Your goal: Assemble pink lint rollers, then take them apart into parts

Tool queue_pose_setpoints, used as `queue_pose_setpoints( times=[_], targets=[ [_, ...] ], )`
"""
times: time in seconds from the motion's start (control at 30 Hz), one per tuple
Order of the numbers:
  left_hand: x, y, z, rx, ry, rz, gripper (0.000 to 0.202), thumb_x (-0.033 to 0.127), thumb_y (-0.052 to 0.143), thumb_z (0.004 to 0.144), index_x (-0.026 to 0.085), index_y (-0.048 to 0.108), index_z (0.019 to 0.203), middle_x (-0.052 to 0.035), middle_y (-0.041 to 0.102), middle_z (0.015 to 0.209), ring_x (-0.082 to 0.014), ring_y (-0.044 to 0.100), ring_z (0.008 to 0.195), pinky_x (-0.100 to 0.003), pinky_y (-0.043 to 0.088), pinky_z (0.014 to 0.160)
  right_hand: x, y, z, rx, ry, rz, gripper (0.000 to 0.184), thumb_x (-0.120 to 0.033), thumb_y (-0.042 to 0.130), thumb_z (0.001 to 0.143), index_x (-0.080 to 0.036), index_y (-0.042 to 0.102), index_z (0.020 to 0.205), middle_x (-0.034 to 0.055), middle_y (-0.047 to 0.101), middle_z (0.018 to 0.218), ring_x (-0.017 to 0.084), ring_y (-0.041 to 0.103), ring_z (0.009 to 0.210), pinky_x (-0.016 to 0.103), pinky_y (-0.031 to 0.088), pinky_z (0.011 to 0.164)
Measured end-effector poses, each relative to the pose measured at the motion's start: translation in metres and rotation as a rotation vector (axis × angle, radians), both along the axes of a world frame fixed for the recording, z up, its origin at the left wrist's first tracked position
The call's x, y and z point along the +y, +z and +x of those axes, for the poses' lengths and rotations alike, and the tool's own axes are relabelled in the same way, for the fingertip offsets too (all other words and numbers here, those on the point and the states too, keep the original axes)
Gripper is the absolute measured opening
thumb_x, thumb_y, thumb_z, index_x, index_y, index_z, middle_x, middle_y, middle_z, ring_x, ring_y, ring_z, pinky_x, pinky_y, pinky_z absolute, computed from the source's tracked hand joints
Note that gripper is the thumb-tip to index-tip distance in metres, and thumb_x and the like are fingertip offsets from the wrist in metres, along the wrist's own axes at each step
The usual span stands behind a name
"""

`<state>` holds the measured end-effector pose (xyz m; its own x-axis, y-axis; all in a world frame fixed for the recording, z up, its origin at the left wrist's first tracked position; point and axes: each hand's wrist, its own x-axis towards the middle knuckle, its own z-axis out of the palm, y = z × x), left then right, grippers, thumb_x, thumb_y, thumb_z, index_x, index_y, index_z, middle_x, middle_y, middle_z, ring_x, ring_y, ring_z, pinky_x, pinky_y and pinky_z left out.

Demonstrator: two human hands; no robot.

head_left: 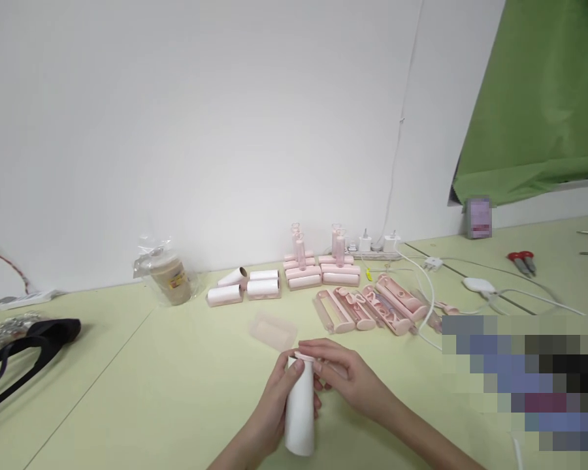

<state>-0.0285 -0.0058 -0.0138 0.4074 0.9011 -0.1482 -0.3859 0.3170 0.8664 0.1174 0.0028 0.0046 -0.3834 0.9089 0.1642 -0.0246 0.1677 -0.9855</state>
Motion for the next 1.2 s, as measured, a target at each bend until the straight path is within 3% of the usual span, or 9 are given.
queue_pose_setpoints(
  times=[0.17,0.3,0.47,0.73,0.8,0.87,1.0,1.1,1.2],
  targets=[
    [-0.001,0.005,-0.005,0.061,-0.015,0.031,0.028,0.038,0.048,0.082,0.02,0.039,0.102,0.0001,0.057,0.069,-0.0109,0.055,0.054,-0.022,0.042,0.051,0.001,-0.004,0.001,0.026,0.08,0.069,0.03,-0.03,0.048,0.082,-0.028,0.059,0.11,0.0055,0.047,0.103,0.016,0.054,0.081,0.028,0.046,0.069],
    [-0.003,0.006,-0.005,0.078,-0.054,0.046,0.029,0.04,0.046,0.082,0.021,0.038,0.103,-0.0001,0.057,0.071,-0.0112,0.055,0.053,-0.023,0.042,0.049,0.001,-0.002,0.004,-0.039,0.106,0.12,0.031,-0.028,0.044,0.084,-0.028,0.057,0.113,0.0057,0.05,0.099,0.014,0.055,0.074,0.029,0.047,0.065],
    [-0.002,0.005,-0.002,0.063,-0.012,0.018,0.028,0.043,0.043,0.083,0.022,0.038,0.101,0.0017,0.055,0.064,-0.0118,0.054,0.05,-0.023,0.041,0.047,-0.002,-0.002,0.005,-0.206,0.099,0.273,0.033,-0.025,0.042,0.085,-0.026,0.054,0.116,0.0061,0.054,0.099,0.018,0.054,0.09,0.035,0.042,0.083],
    [0.003,0.023,0.005,-0.069,0.298,-0.207,0.036,0.049,0.049,0.077,0.014,0.05,0.085,-0.0031,0.06,0.069,-0.012,0.054,0.052,-0.024,0.044,0.051,0.006,0.001,0.009,0.181,-0.206,0.141,0.033,-0.025,0.048,0.082,-0.027,0.039,0.113,0.0033,0.053,0.091,0.018,0.058,0.089,0.035,0.05,0.074],
    [0.007,0.029,0.014,-0.131,0.359,-0.277,0.037,0.049,0.051,0.076,0.012,0.053,0.08,-0.0041,0.06,0.068,-0.0125,0.056,0.054,-0.023,0.045,0.053,0.001,0.007,0.011,0.157,-0.201,0.274,0.034,-0.021,0.044,0.085,-0.028,0.034,0.117,0.0035,0.059,0.088,0.018,0.061,0.088,0.033,0.051,0.073],
    [0.013,0.034,0.024,-0.227,0.362,-0.375,0.037,0.047,0.05,0.077,0.011,0.055,0.076,-0.0042,0.059,0.062,-0.0128,0.057,0.052,-0.022,0.045,0.051,-0.007,0.01,0.013,-0.005,-0.177,0.568,0.038,-0.013,0.04,0.086,-0.029,0.034,0.119,0.0045,0.064,0.094,0.017,0.059,0.096,0.032,0.05,0.079],
    [0.025,0.041,0.038,-0.44,0.183,-0.73,0.04,0.044,0.045,0.081,0.008,0.053,0.066,-0.0046,0.055,0.05,-0.0107,0.053,0.041,-0.018,0.043,0.045,-0.017,0.009,0.014,-0.508,-0.015,1.206,0.046,-0.004,0.038,0.081,-0.02,0.036,0.125,0.0065,0.057,0.118,0.016,0.042,0.118,0.037,0.03,0.102],
    [0.03,0.041,0.038,-0.485,0.089,-0.827,0.039,0.042,0.049,0.08,0.006,0.054,0.066,-0.0045,0.054,0.047,-0.0092,0.051,0.038,-0.016,0.04,0.039,-0.015,0.007,0.013,-0.735,0.059,1.346,0.043,-0.005,0.038,0.082,-0.01,0.037,0.125,0.0079,0.05,0.125,0.015,0.034,0.123,0.033,0.022,0.106],
    [0.029,0.038,0.034,-0.495,0.086,-0.828,0.036,0.039,0.049,0.08,0.006,0.053,0.065,-0.0039,0.054,0.047,-0.0091,0.051,0.038,-0.015,0.041,0.039,-0.01,0.003,0.011,-0.741,0.039,1.393,0.041,-0.005,0.038,0.085,-0.01,0.035,0.126,0.0074,0.048,0.127,0.014,0.029,0.125,0.032,0.023,0.105]
  ],
)
